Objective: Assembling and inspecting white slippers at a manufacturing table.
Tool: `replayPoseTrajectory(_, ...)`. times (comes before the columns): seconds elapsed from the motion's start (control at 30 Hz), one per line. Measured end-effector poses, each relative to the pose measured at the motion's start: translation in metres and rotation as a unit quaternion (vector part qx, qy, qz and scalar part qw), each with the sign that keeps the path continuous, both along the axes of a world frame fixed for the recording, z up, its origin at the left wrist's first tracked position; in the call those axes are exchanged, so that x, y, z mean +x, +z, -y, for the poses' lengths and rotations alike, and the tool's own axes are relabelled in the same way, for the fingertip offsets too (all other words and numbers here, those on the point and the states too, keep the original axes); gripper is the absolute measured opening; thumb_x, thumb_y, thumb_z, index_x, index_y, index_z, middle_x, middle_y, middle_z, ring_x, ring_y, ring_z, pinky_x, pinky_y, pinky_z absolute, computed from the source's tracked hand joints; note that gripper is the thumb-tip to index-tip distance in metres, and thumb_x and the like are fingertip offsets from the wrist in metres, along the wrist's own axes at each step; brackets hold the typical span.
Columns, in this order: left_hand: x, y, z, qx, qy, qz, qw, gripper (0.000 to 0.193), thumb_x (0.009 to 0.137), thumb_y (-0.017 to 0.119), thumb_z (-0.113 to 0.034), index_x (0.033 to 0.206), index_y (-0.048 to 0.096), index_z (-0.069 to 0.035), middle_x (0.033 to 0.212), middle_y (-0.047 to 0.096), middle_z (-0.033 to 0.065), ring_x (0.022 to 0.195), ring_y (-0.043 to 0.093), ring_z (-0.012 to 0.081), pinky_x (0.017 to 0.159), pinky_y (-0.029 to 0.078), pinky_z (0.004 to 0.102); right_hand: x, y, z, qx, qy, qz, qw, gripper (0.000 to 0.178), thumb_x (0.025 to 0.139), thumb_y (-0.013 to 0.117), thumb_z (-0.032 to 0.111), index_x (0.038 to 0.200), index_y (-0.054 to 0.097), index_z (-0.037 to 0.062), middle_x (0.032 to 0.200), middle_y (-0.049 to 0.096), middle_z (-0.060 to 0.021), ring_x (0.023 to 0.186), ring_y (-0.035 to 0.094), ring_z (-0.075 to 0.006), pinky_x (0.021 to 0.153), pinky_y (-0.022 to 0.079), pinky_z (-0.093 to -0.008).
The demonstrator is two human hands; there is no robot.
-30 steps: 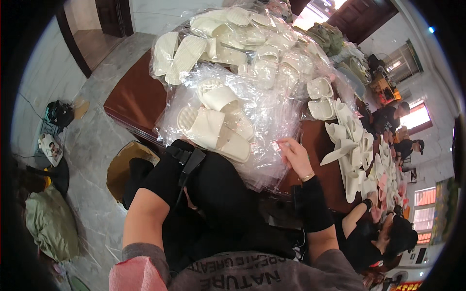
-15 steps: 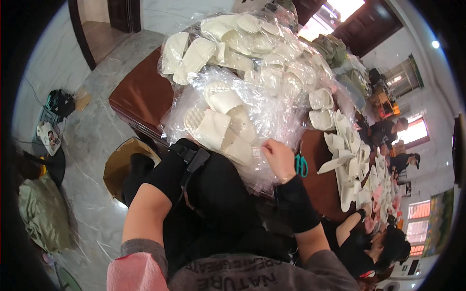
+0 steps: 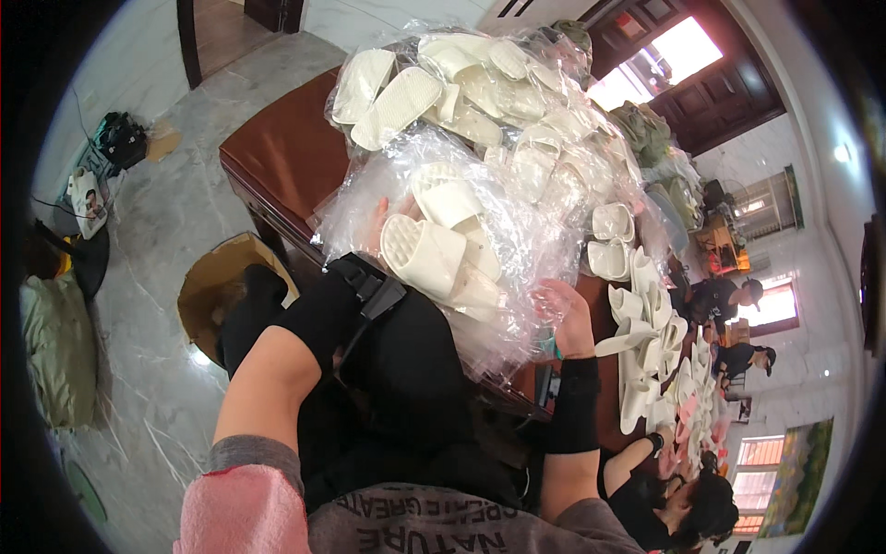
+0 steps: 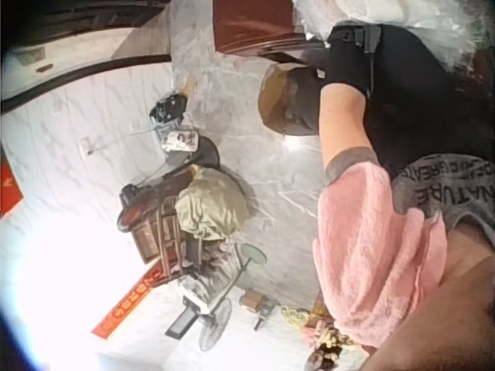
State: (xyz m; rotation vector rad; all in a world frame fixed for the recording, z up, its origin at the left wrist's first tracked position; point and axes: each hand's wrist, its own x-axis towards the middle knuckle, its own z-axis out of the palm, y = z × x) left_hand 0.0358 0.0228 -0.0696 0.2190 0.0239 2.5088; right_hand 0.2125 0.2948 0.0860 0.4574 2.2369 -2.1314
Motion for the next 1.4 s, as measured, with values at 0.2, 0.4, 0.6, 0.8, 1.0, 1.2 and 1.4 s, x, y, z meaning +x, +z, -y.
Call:
replayPoseTrajectory(0.2,-0.003,-0.013,-0.005,0.263,-0.1,-0.031,0.959,0.075,0.094,0.025,-0.061,0.149,0.02,-0.01,0.153,0.023,0.0105,0.138,0.027,0.03,0.113,0.022,0.0431,-0.049,-0.011,0.014,0.181,0.17,-0.06,0.967,0.039,0.089,0.06,0.013,0.126,0.055,0.0043,0.108,0.064,-0.0137,0.083,0.065,-0.0179,0.074,0.053,-0.0286)
replayPoseTrajectory(0.4,0.003,0.0,-0.006,0.229,-0.071,0.008,0.971,0.075,0.093,0.025,-0.062,0.149,0.021,-0.012,0.153,0.025,0.0096,0.138,0.028,0.0297,0.113,0.023,0.043,-0.056,-0.026,-0.01,0.037,0.229,0.067,0.97,0.054,0.085,0.063,0.01,0.135,0.045,0.0029,0.117,0.06,-0.0158,0.096,0.064,-0.0215,0.084,0.052,-0.031)
replayPoseTrajectory(0.6,0.008,0.025,-0.001,-0.047,0.006,0.072,0.996,0.077,0.092,0.028,-0.064,0.149,0.019,-0.013,0.154,0.023,0.0086,0.139,0.026,0.029,0.113,0.023,0.0435,-0.063,-0.051,0.022,0.306,0.163,0.089,0.934,0.08,0.072,0.078,0.024,0.139,0.039,0.0011,0.121,0.056,-0.0186,0.112,0.055,-0.0248,0.09,0.047,-0.0322)
replayPoseTrajectory(0.8,-0.006,-0.01,-0.002,0.059,-0.01,0.062,0.996,0.076,0.092,0.032,-0.063,0.149,0.02,-0.014,0.152,0.026,0.0126,0.136,0.032,0.0308,0.111,0.028,0.045,-0.079,-0.087,0.014,0.438,0.238,0.061,0.865,0.078,0.066,0.083,0.029,0.128,0.046,-0.0012,0.113,0.054,-0.0154,0.1,0.055,-0.0233,0.088,0.046,-0.0322)
replayPoseTrajectory(1.0,-0.006,-0.014,-0.005,-0.017,0.01,0.105,0.994,0.069,0.092,0.041,-0.056,0.142,0.035,-0.009,0.143,0.042,0.0118,0.131,0.04,0.0263,0.109,0.033,0.043,-0.073,-0.074,0.024,0.204,0.231,0.125,0.943,0.066,0.07,0.083,0.023,0.122,0.05,-0.0011,0.113,0.056,-0.0107,0.102,0.054,-0.0192,0.087,0.045,-0.0292)
replayPoseTrajectory(1.2,-0.007,-0.001,0.014,-0.542,0.108,-0.421,0.719,0.058,0.094,0.041,-0.049,0.138,0.042,-0.012,0.145,0.038,0.0106,0.135,0.032,0.0271,0.112,0.023,0.0483,-0.063,-0.019,0.039,0.025,0.184,0.017,0.983,0.063,0.078,0.073,0.01,0.131,0.042,-0.0023,0.12,0.057,-0.0093,0.108,0.055,-0.0168,0.092,0.044,-0.0304)
replayPoseTrajectory(1.4,0.001,0.065,0.042,-0.684,0.372,-0.625,0.065,0.049,0.088,0.051,-0.034,0.133,0.049,-0.016,0.147,0.034,0.011,0.14,0.024,0.0263,0.113,0.017,0.0501,-0.057,0.012,0.024,-0.1,0.099,-0.034,0.99,0.047,0.087,0.061,0.009,0.129,0.043,-0.0009,0.12,0.056,-0.011,0.106,0.056,-0.0175,0.089,0.047,-0.0301)
